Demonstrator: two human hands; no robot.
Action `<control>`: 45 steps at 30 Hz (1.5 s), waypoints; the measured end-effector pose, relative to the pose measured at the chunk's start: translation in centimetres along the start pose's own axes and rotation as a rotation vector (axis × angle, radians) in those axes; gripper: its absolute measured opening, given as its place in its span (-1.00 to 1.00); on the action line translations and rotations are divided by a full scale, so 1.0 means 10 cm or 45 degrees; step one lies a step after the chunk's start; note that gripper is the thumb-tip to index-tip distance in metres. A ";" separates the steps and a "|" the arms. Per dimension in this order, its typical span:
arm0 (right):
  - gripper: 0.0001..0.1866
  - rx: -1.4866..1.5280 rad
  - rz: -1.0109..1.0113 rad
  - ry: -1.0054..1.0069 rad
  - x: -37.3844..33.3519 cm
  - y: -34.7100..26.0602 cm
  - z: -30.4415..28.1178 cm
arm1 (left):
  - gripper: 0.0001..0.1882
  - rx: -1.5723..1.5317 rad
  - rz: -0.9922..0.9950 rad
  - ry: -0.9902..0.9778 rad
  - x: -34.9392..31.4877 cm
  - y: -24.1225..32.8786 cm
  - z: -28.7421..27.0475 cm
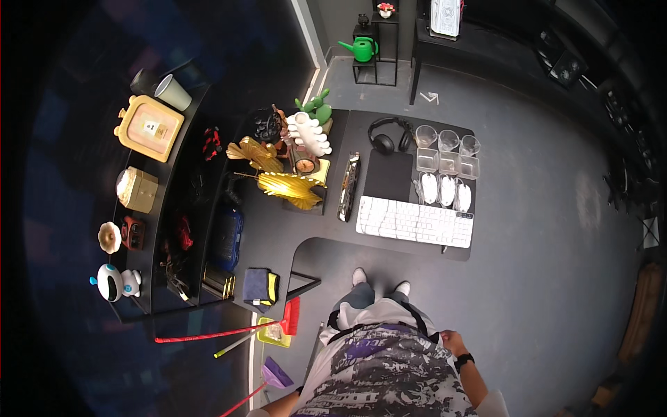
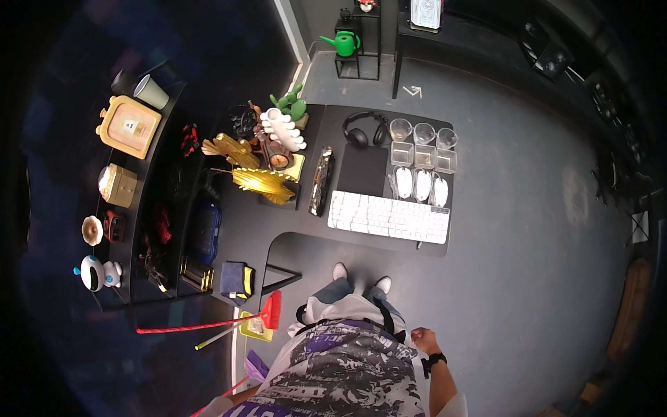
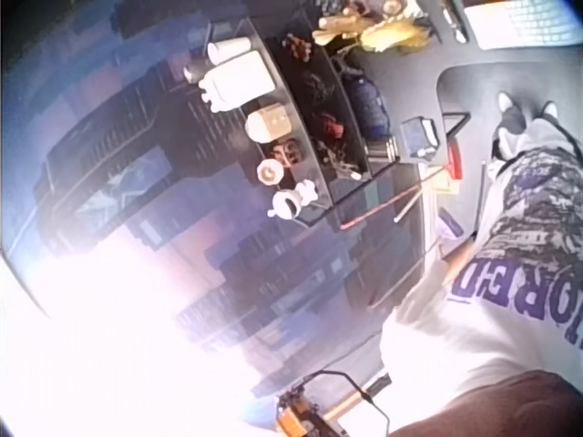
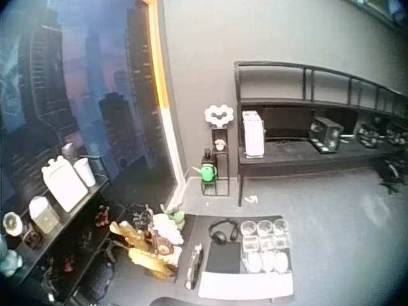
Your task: Set up computer peripherals including a keyboard, mouse, and mousepad on a workbench.
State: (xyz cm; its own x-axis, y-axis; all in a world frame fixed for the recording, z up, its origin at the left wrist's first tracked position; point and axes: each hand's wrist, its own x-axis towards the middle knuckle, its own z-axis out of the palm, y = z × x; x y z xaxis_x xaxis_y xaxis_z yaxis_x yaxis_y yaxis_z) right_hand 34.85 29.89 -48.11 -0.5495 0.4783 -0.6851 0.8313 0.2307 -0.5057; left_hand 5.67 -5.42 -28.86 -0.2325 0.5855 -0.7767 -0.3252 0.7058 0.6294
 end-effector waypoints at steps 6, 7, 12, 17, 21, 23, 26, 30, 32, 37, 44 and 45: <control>-0.76 0.445 -0.044 -0.038 0.25 -0.31 -0.21 | -0.69 0.026 -0.019 -0.051 -0.23 -0.32 -0.23; -0.77 0.508 -0.032 -0.032 0.31 -0.37 -0.20 | -0.69 0.033 -0.022 -0.055 -0.03 -0.29 -0.23; -0.75 0.580 -0.008 -0.004 0.43 -0.43 -0.20 | -0.70 0.063 -0.043 -0.068 0.11 -0.18 -0.34; -0.74 0.560 0.028 -0.013 0.37 -0.39 -0.20 | -0.71 0.107 -0.059 -0.101 0.12 -0.44 -0.42; -0.75 0.667 0.097 -0.025 0.29 -0.24 -0.02 | -0.71 0.139 -0.078 -0.123 0.07 -0.49 -0.62; -0.75 0.686 0.140 -0.011 0.26 -0.20 0.05 | -0.72 0.158 -0.087 -0.138 0.17 -0.48 -0.65; -0.76 0.678 0.204 -0.003 0.24 -0.20 0.10 | -0.72 0.184 -0.100 -0.158 0.37 -0.32 -0.66; -0.78 0.428 0.112 0.036 0.32 -0.31 0.07 | -0.72 0.216 -0.100 -0.179 0.42 -0.47 -0.80; -0.79 0.538 0.021 0.080 0.34 -0.53 -0.07 | -0.73 0.229 -0.095 -0.183 0.43 -0.59 -0.92; -0.76 0.341 -0.319 0.226 0.33 -1.70 -0.97 | -0.73 0.266 -0.079 -0.202 0.61 -0.37 -1.60; -0.74 0.235 -0.840 0.240 0.88 -3.13 -1.84 | -0.79 0.399 0.747 0.312 1.72 1.93 -1.87; -0.74 0.396 -0.858 0.200 1.05 -3.27 -1.92 | -0.73 0.193 0.812 0.230 1.80 2.38 -1.71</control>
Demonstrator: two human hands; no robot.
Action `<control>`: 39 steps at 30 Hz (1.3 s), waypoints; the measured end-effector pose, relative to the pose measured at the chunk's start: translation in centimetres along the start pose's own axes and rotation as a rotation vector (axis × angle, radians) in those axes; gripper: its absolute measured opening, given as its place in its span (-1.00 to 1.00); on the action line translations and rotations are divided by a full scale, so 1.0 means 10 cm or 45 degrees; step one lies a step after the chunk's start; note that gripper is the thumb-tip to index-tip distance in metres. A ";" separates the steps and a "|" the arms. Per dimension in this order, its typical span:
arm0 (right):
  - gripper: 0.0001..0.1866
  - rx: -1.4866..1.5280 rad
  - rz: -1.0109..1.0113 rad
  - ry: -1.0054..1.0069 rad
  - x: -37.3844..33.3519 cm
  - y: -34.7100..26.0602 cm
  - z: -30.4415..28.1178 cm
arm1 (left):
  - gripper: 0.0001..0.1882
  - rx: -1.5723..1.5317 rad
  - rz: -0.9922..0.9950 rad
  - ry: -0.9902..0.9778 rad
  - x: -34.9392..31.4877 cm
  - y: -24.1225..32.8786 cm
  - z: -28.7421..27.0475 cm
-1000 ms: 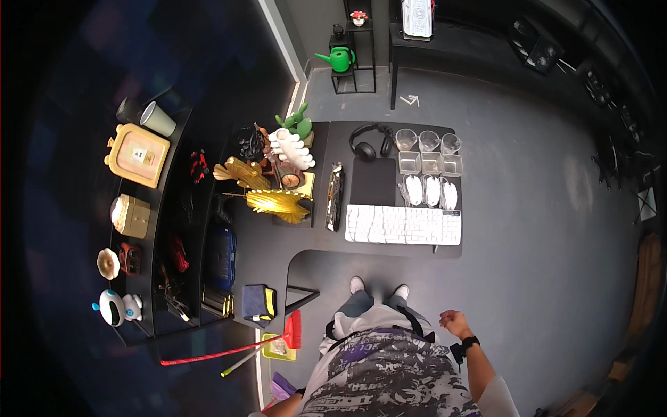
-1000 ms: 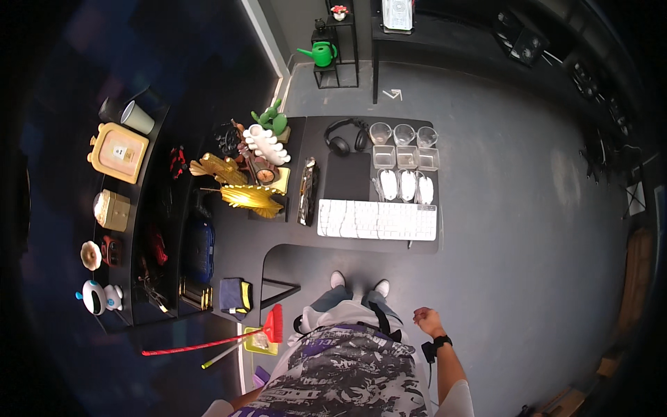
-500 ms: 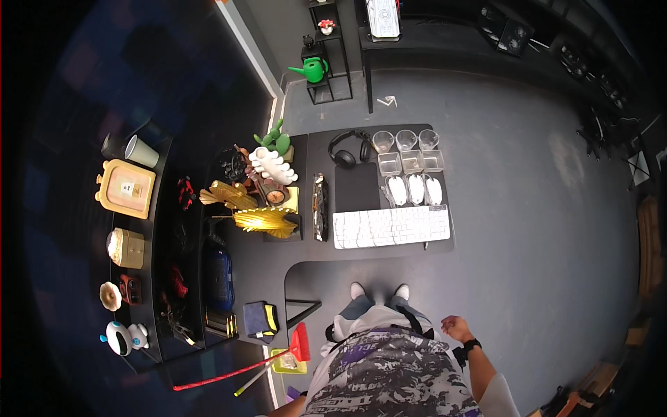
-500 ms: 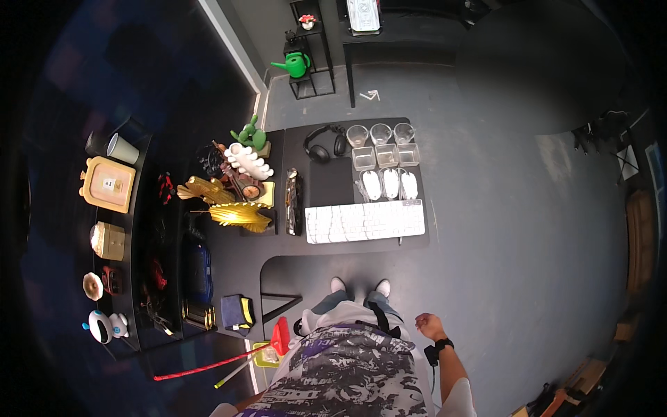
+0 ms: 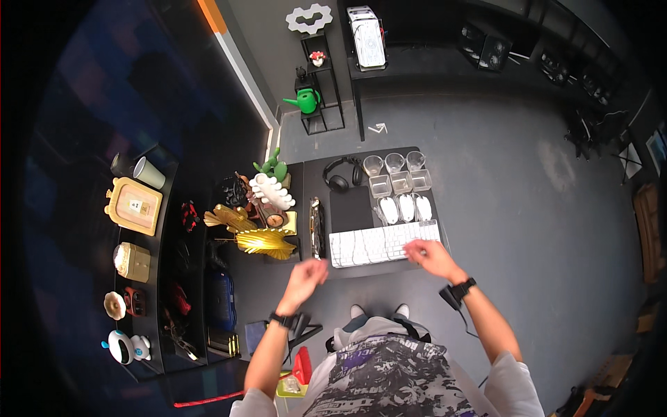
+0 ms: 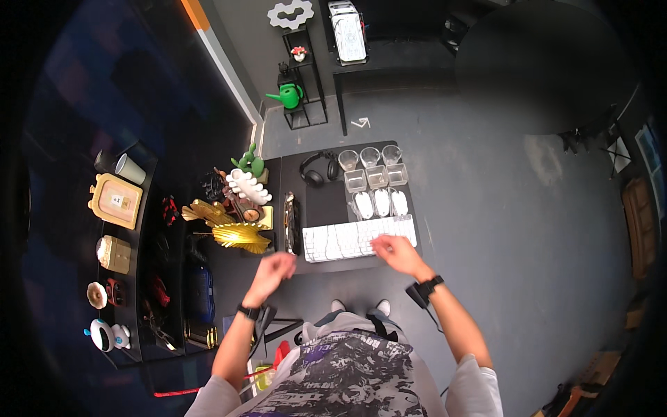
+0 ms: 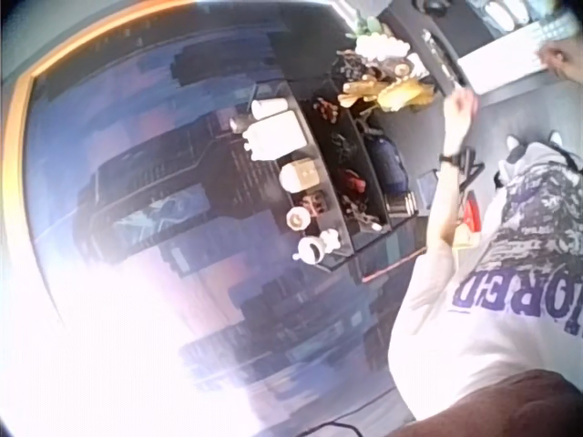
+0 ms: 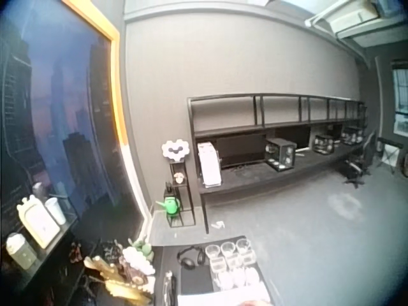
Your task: Set up computer peripherals including a keyboard, mouse, and mousepad on a workbench.
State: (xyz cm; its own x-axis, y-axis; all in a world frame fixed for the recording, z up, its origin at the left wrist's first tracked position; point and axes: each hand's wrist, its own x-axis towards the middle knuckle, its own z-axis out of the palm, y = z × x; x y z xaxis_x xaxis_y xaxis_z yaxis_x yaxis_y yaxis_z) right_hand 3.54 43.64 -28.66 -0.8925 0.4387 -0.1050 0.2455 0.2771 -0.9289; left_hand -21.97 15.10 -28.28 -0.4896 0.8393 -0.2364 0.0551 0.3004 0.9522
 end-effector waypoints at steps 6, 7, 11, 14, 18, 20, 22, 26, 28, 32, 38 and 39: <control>-0.74 0.741 -0.061 0.532 0.84 -0.24 0.03 | -0.69 -1.177 0.144 0.073 1.21 0.67 0.49; -0.74 0.733 -0.068 0.543 0.85 -0.18 0.07 | -0.70 -1.226 0.145 0.114 1.29 0.69 0.61; -0.76 0.799 0.032 0.518 0.77 -0.07 0.32 | -0.67 -1.316 0.083 0.091 1.33 0.38 0.87; -0.76 0.786 0.089 0.548 0.66 0.02 0.36 | -0.69 -1.293 0.043 0.100 1.26 0.25 0.94; -0.76 0.789 0.131 0.582 0.64 0.14 0.36 | -0.71 -1.292 0.029 0.128 1.26 0.17 0.94; -0.75 0.763 0.140 0.585 0.64 0.18 0.37 | -0.71 -1.282 0.025 0.138 1.25 0.13 0.92; -0.76 0.807 0.130 0.604 0.65 0.21 0.39 | -0.72 -1.276 -0.002 0.172 1.24 0.10 0.92; -0.76 0.802 0.149 0.597 0.66 0.25 0.44 | -0.72 -1.291 -0.020 0.189 1.22 0.07 0.91; -0.76 0.783 0.153 0.594 0.66 0.26 0.46 | -0.72 -1.314 -0.026 0.177 1.21 0.06 0.91; -0.76 0.763 0.165 0.584 0.65 0.25 0.48 | -0.72 -1.332 -0.022 0.165 1.20 -0.02 0.90; -0.77 0.746 0.188 0.584 0.66 0.28 0.49 | -0.74 -1.341 -0.054 0.195 1.21 -0.01 0.89; -0.77 0.740 0.187 0.576 0.67 0.29 0.49 | -0.74 -1.345 -0.065 0.208 1.21 -0.01 0.89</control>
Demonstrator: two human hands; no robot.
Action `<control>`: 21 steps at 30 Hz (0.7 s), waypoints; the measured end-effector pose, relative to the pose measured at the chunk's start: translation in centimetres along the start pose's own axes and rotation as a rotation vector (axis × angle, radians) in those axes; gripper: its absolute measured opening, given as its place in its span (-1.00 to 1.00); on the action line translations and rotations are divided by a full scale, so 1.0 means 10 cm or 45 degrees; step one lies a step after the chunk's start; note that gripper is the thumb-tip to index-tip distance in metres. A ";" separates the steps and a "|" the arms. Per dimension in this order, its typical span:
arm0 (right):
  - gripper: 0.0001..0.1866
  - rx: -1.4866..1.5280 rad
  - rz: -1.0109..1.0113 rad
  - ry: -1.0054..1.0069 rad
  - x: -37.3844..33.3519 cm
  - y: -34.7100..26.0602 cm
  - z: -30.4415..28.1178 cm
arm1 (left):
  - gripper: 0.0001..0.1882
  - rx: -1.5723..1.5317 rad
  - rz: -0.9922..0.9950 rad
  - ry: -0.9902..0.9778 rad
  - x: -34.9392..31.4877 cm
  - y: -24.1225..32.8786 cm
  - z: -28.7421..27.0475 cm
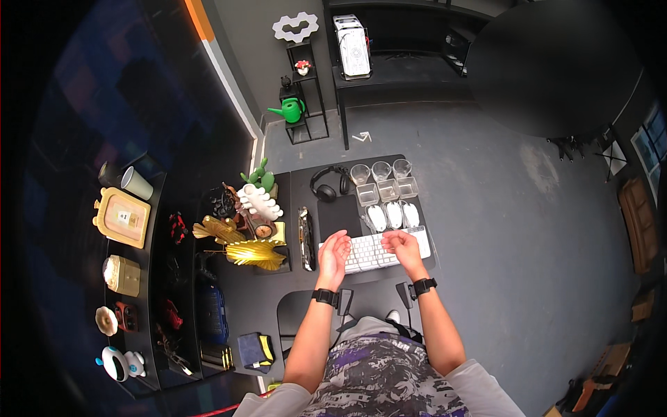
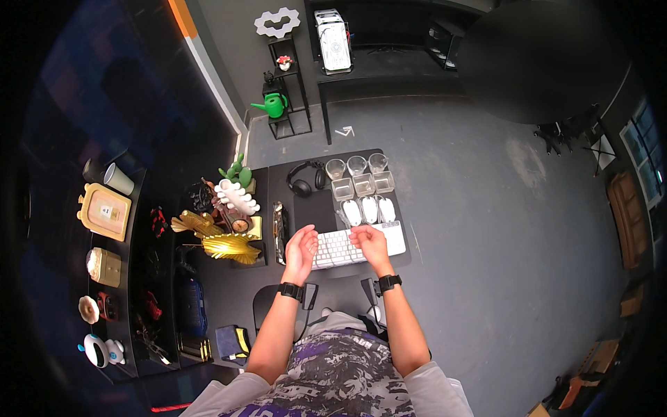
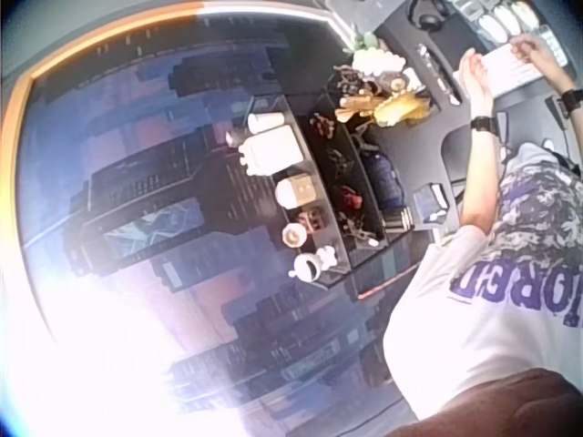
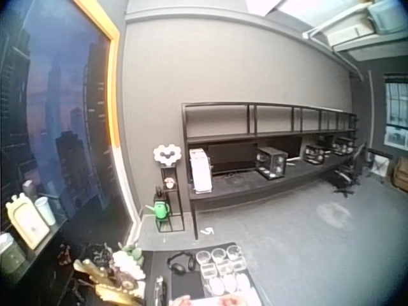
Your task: Set up computer peripherals including a keyboard, mouse, and mousepad on a workbench.
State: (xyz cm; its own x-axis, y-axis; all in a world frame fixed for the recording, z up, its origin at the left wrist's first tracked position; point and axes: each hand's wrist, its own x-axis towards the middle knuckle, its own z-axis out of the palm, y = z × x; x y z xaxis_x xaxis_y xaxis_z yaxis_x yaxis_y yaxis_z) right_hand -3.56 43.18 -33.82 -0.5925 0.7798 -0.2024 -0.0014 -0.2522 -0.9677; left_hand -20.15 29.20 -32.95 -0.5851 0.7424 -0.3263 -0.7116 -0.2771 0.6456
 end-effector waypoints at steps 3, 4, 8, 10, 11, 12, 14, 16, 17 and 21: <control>-0.78 -0.022 -0.004 -0.011 0.00 0.06 -0.03 | -0.75 0.014 -0.001 0.032 0.00 0.00 -0.08; -0.78 -0.036 -0.007 -0.015 0.00 0.08 -0.04 | -0.75 0.032 0.001 0.048 0.00 0.00 -0.13; -0.80 -0.345 -0.028 0.008 -0.07 0.17 -0.20 | -0.76 0.235 -0.008 0.210 0.03 -0.02 -0.55; -0.79 -1.117 -0.228 0.158 -0.14 0.20 -0.34 | -0.77 0.420 0.060 0.383 0.03 -0.07 -0.84; -0.78 -1.191 -0.192 0.217 -0.18 0.21 -0.42 | -0.76 0.478 0.041 0.404 0.05 -0.11 -0.98; -0.76 -1.263 -0.149 0.287 -0.21 0.25 -0.55 | -0.76 0.480 0.036 0.396 0.03 -0.11 -0.98; -0.76 -1.252 -0.082 0.318 -0.25 0.31 -0.78 | -0.77 0.437 -0.011 0.308 0.00 -0.10 -0.98; -0.77 -1.318 -0.095 0.391 -0.26 0.38 -0.96 | -0.78 0.332 -0.030 0.238 0.04 -0.08 -1.03; -0.73 -1.286 -0.052 0.392 -0.31 0.45 -1.04 | -0.78 0.421 0.015 0.259 0.04 -0.13 -1.09; -0.68 -1.317 -0.024 0.379 -0.36 0.62 -1.26 | -0.54 0.722 0.009 0.318 0.08 -0.30 -1.25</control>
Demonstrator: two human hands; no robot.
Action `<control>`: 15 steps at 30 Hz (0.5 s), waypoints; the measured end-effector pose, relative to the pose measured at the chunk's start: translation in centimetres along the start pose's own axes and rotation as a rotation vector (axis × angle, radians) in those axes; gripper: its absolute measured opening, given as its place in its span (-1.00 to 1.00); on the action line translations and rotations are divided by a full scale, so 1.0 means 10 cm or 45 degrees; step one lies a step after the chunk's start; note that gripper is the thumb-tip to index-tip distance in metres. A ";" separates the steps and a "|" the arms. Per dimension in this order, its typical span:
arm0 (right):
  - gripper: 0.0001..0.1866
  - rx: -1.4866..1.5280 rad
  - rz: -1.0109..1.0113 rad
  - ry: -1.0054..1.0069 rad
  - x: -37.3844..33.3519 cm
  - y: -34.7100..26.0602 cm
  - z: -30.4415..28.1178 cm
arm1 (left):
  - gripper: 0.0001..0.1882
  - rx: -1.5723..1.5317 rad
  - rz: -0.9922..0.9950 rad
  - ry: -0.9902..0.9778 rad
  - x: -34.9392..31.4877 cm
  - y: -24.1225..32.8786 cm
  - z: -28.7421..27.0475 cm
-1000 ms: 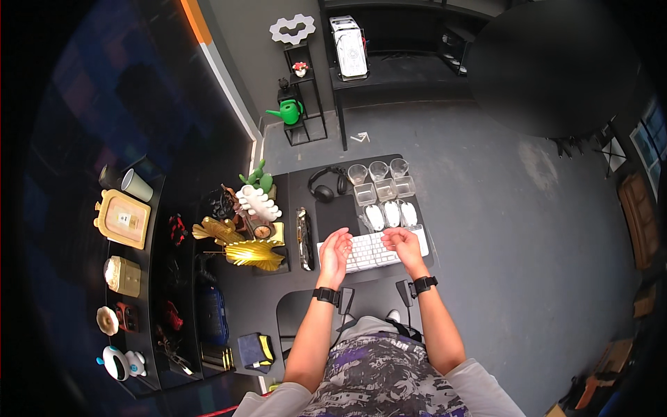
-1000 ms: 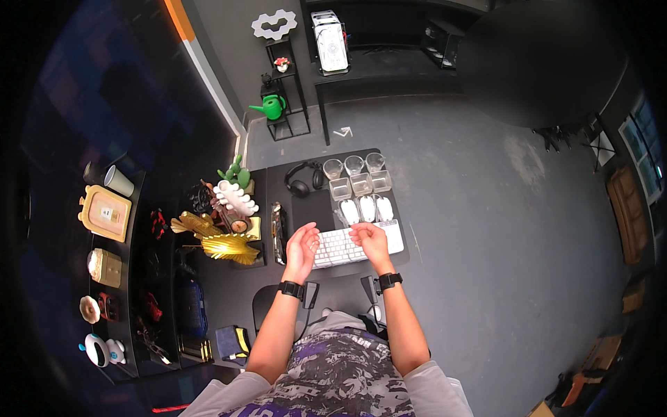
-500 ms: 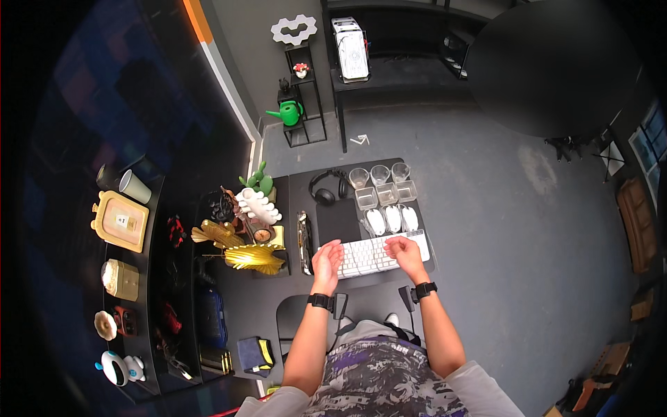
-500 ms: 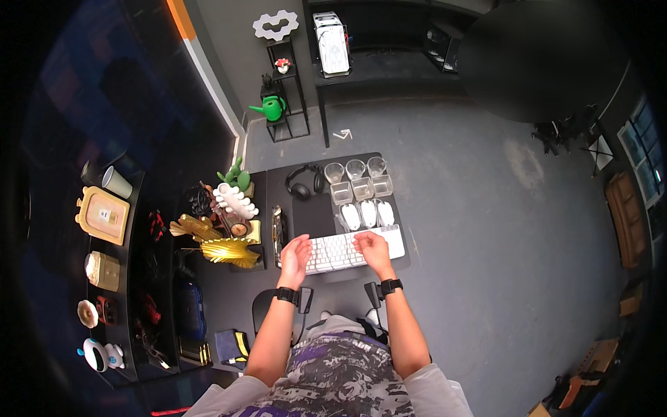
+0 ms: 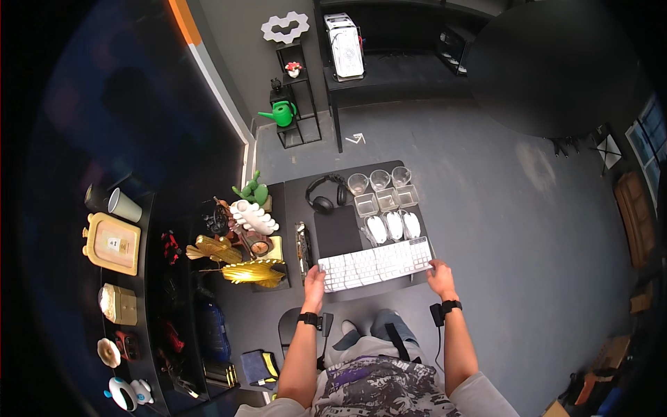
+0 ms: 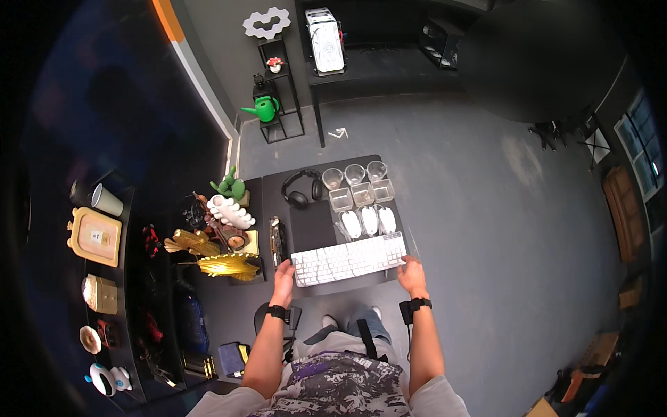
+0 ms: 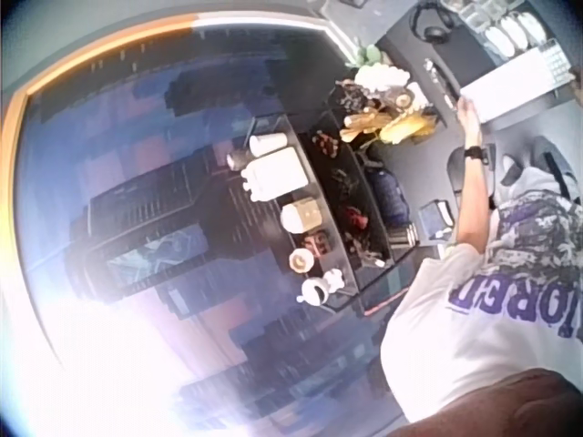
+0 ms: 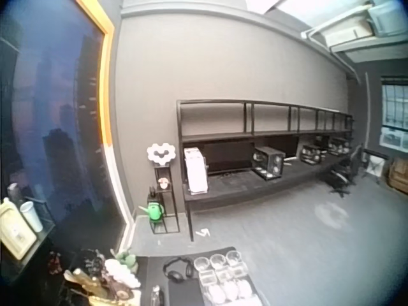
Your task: Set up computer peripherals including a keyboard, mouse, and mousepad on a workbench.
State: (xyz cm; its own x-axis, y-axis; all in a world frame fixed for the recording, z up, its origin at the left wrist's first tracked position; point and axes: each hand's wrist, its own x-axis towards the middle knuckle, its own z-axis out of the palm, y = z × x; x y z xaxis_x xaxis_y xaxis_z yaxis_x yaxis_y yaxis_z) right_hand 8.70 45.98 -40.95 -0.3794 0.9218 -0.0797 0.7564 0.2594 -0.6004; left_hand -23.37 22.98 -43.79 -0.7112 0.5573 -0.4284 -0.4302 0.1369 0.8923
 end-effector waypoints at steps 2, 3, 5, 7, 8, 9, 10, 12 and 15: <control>-0.63 0.068 0.023 -0.053 -0.03 0.06 0.07 | -0.23 0.221 0.010 -0.009 0.07 -0.24 -0.18; -0.63 0.064 0.041 -0.058 -0.04 0.09 0.06 | -0.23 0.228 -0.006 -0.016 0.01 -0.26 -0.14; -0.52 0.073 0.154 -0.126 -0.05 0.13 0.06 | -0.19 0.227 -0.039 0.060 -0.13 -0.28 -0.08; -0.47 0.079 0.119 -0.116 -0.02 0.14 0.24 | -0.17 0.281 -0.003 0.160 -0.11 -0.47 -0.31; -0.42 0.071 0.112 -0.087 -0.04 0.23 0.33 | -0.18 0.250 -0.051 0.166 -0.19 -0.43 -0.31; -0.42 0.073 0.109 -0.115 -0.06 0.25 0.38 | -0.19 0.217 -0.092 0.189 -0.27 -0.41 -0.35; -0.38 0.096 0.141 -0.173 -0.08 0.26 0.44 | -0.21 0.258 -0.094 0.226 -0.34 -0.38 -0.38; -0.30 0.130 0.082 -0.254 -0.10 0.37 0.57 | -0.22 0.265 -0.072 0.273 -0.47 -0.42 -0.41; -0.31 0.154 -0.041 -0.283 -0.11 0.41 0.57 | -0.33 0.252 -0.018 0.312 -0.63 -0.41 -0.38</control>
State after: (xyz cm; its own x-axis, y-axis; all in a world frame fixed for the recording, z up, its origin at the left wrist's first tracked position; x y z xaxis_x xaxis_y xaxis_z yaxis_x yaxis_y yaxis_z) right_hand 9.21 44.37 -47.85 -0.5202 0.8242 -0.2240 0.6780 0.2390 -0.6951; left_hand -19.25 15.78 -45.35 -0.8289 0.3438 -0.4413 -0.3417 0.3133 0.8860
